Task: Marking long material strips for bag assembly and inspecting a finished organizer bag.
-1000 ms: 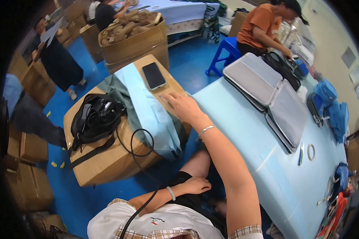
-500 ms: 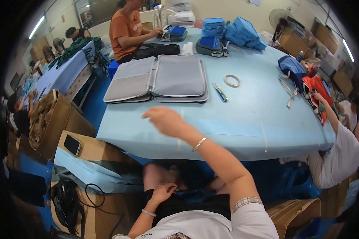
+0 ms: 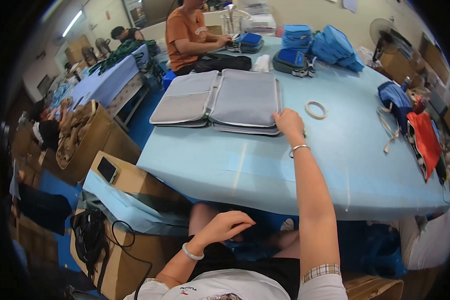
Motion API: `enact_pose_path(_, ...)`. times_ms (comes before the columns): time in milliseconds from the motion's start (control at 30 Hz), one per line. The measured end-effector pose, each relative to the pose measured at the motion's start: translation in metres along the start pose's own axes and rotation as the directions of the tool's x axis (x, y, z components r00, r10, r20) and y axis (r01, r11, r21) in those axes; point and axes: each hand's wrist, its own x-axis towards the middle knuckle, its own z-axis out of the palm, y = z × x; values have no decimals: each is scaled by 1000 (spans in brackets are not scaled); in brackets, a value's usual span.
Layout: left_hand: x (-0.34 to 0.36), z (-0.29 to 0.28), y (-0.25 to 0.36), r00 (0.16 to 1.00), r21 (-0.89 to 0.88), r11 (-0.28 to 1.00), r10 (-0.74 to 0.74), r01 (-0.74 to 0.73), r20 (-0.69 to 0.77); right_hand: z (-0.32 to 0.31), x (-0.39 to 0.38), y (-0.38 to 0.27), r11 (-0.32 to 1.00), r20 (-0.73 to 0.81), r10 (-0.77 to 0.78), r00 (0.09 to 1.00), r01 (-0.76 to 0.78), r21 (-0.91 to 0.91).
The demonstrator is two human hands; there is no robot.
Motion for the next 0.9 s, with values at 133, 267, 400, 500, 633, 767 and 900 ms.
enact_pose_path(133,5,0,-1,999,-27,999,40,-40,13,-9,2,-6,1000,43,-29,999,28,6)
enact_pose_path(267,7,-4,-2,999,-89,996,-8,12,52,-16,-11,-13,690,204,17,979,-159,706)
enact_pose_path(400,13,-14,-5,998,-208,977,-54,48,-25,-21,-37,-30,359,136,-149,980,-74,930)
enact_pose_path(500,19,-25,-8,981,-326,940,-144,96,-127,-31,-63,-42,262,17,-245,969,50,964)
enact_pose_path(633,21,-38,-9,889,-587,802,-344,110,-303,-53,-112,-41,279,-113,-260,959,187,942)
enact_pose_path(767,11,-51,-10,808,-795,604,-439,-58,-392,-73,-172,-19,250,-109,-237,965,169,953)
enact_pose_path(900,-9,-50,-13,736,-896,393,-541,-207,-407,-77,-225,25,296,-17,-158,987,63,953)
